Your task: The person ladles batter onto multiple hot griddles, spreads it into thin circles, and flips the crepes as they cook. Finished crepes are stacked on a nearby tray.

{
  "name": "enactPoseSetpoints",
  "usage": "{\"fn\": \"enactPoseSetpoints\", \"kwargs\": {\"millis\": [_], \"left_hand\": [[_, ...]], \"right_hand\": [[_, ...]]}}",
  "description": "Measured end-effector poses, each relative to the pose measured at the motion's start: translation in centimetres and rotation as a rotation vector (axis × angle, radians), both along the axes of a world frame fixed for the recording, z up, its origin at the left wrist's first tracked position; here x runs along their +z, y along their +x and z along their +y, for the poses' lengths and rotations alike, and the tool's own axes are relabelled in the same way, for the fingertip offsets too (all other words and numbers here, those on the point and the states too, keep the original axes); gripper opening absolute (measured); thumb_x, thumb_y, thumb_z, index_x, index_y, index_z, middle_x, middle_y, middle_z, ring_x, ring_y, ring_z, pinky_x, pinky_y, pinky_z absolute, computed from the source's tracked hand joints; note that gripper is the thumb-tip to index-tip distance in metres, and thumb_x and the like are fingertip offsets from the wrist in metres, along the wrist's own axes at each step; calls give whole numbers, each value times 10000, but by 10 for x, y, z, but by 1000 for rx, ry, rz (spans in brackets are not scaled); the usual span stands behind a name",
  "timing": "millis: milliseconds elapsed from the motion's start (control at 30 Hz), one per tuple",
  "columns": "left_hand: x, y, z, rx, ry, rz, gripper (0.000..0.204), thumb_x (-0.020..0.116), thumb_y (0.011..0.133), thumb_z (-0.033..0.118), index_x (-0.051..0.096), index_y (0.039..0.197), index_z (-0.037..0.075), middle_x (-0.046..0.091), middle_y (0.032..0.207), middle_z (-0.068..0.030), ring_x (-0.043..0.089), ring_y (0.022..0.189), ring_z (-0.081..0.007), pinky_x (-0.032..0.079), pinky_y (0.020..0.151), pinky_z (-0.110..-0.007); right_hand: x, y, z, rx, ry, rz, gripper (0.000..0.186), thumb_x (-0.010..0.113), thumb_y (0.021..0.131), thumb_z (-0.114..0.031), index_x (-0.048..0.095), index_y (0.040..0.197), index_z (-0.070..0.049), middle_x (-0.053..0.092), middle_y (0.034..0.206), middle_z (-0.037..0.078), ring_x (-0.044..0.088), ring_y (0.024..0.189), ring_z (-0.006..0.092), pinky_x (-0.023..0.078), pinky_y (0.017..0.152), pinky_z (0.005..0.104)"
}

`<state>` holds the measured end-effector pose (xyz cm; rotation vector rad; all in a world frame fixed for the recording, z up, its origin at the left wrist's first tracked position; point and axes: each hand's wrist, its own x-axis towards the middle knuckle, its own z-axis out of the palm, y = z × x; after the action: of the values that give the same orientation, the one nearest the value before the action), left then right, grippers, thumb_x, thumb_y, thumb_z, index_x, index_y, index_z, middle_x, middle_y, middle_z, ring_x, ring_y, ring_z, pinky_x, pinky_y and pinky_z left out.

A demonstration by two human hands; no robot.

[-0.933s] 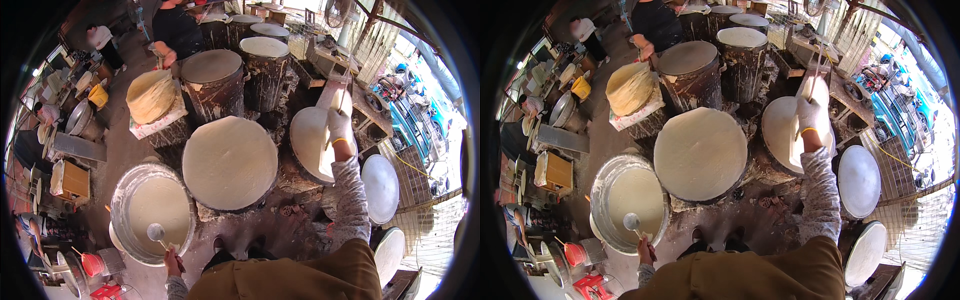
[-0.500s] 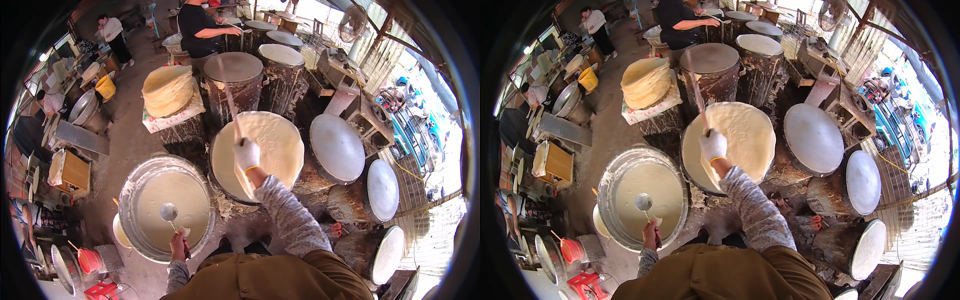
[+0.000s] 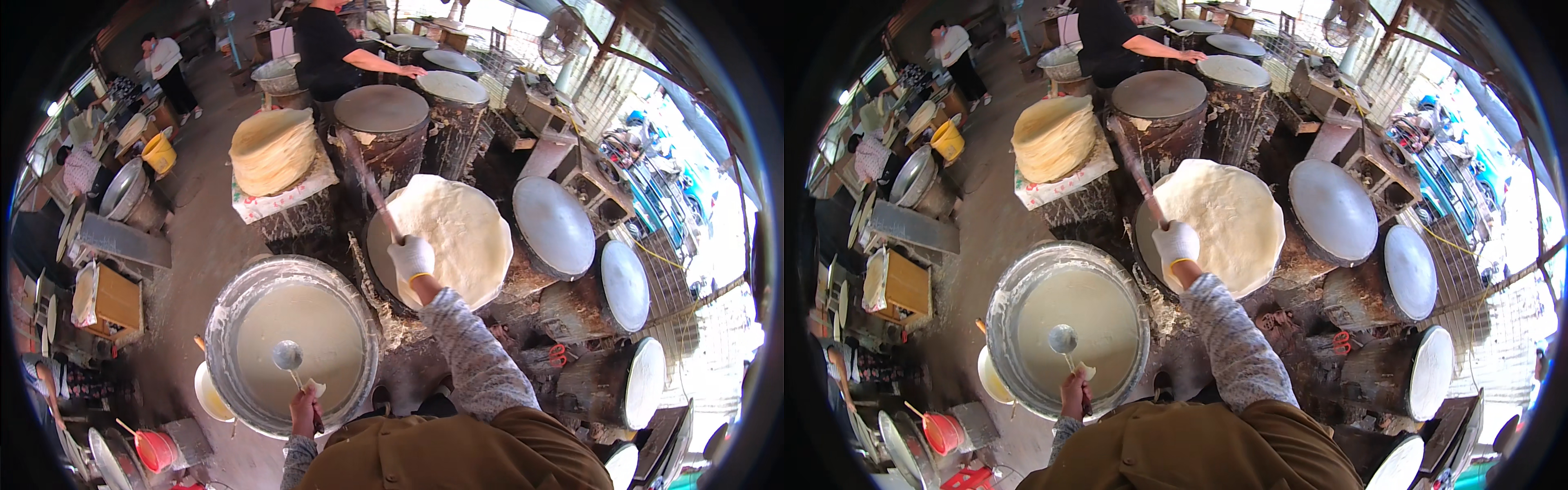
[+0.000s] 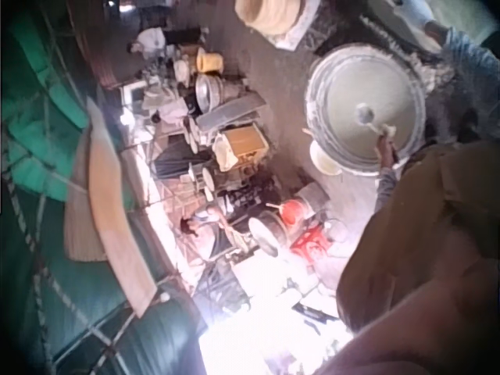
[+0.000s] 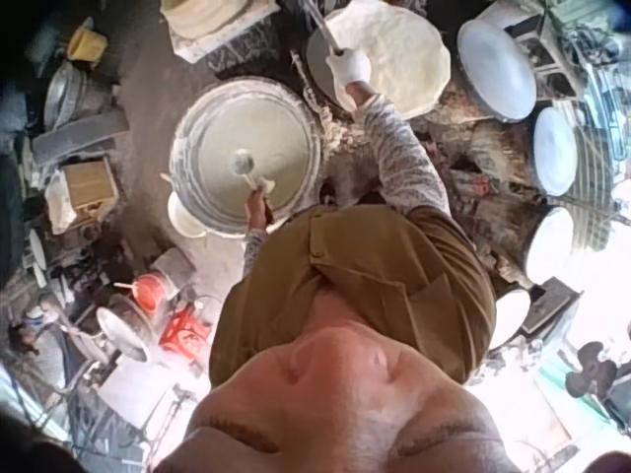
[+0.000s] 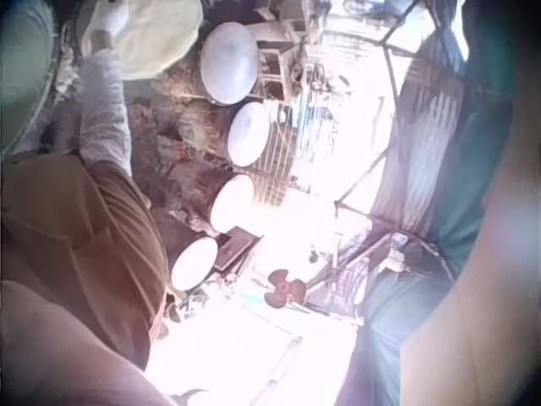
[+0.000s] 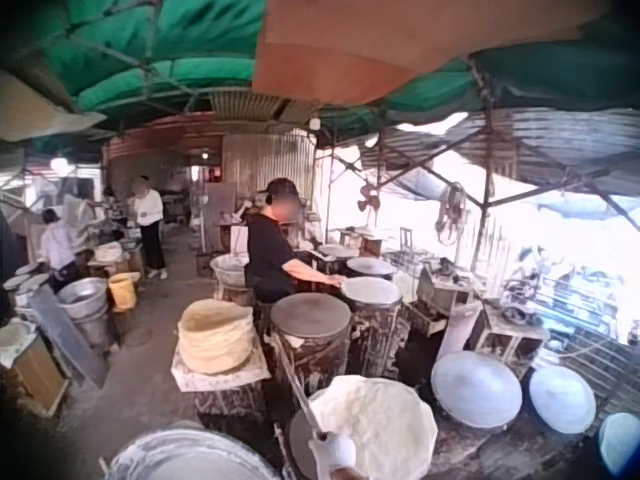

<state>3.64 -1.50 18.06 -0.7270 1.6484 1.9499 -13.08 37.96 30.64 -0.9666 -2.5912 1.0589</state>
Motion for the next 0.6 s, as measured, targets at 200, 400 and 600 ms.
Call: {"fn": "enactPoseSetpoints", "kwargs": {"millis": [200, 400, 600], "left_hand": [[-11, -15, -3, -242, 32, -143, 272, 678, 927, 331, 516, 854, 125, 408, 586, 56, 411, 434, -54, 337, 367, -214], [-45, -38, -8, -439, 129, -346, 415, 623, 920, 519, 424, 744, 200, 388, 555, 85, 390, 429, -28, 324, 383, -198], [-58, -46, -12, -751, -115, -229, 506, 584, 926, 562, 374, 655, 191, 370, 529, 77, 375, 418, -39, 297, 384, -197]], "right_hand": [[87, 132, 106, -315, -653, 814, 192, 580, 829, -56, 705, 962, 5, 697, 840, 68, 661, 677, 148, 539, 626, 274], [165, 365, 89, -591, -591, 1107, 199, 617, 807, -86, 651, 967, 29, 676, 822, 61, 641, 681, 138, 529, 645, 269], [140, 521, -12, -864, -589, 1153, 201, 620, 807, -84, 649, 964, 39, 673, 853, 70, 633, 717, 141, 524, 691, 273]]}}
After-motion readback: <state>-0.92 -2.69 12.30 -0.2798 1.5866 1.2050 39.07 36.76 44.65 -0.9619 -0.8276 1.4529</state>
